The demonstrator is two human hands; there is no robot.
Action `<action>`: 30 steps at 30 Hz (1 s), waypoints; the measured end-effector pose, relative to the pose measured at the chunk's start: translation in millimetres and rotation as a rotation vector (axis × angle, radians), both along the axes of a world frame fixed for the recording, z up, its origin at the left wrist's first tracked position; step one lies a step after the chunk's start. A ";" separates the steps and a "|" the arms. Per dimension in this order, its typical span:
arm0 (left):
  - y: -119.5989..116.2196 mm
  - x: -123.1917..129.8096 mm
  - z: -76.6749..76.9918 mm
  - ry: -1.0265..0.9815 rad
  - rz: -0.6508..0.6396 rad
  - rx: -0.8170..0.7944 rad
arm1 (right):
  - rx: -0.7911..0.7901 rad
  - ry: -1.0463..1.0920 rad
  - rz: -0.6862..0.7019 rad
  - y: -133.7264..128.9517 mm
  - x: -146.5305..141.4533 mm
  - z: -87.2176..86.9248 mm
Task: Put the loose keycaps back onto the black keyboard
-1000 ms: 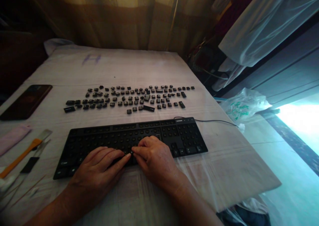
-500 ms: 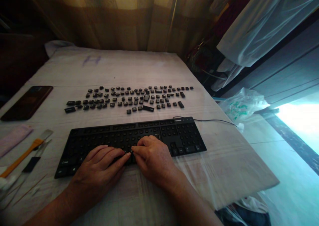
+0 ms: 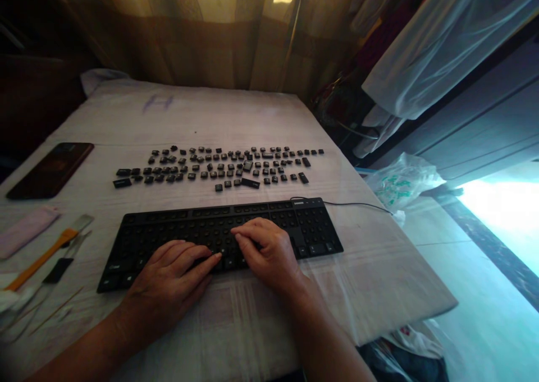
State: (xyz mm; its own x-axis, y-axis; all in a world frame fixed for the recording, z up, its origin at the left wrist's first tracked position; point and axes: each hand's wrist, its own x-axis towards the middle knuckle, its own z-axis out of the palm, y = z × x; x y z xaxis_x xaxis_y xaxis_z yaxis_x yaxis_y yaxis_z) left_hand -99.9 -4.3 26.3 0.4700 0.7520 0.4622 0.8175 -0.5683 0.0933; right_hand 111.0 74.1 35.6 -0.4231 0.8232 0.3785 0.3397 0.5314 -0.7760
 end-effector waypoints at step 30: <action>-0.3 -1.8 -11.8 -0.080 0.003 0.094 | -0.111 -0.287 -1.078 56.3 107.3 -37.5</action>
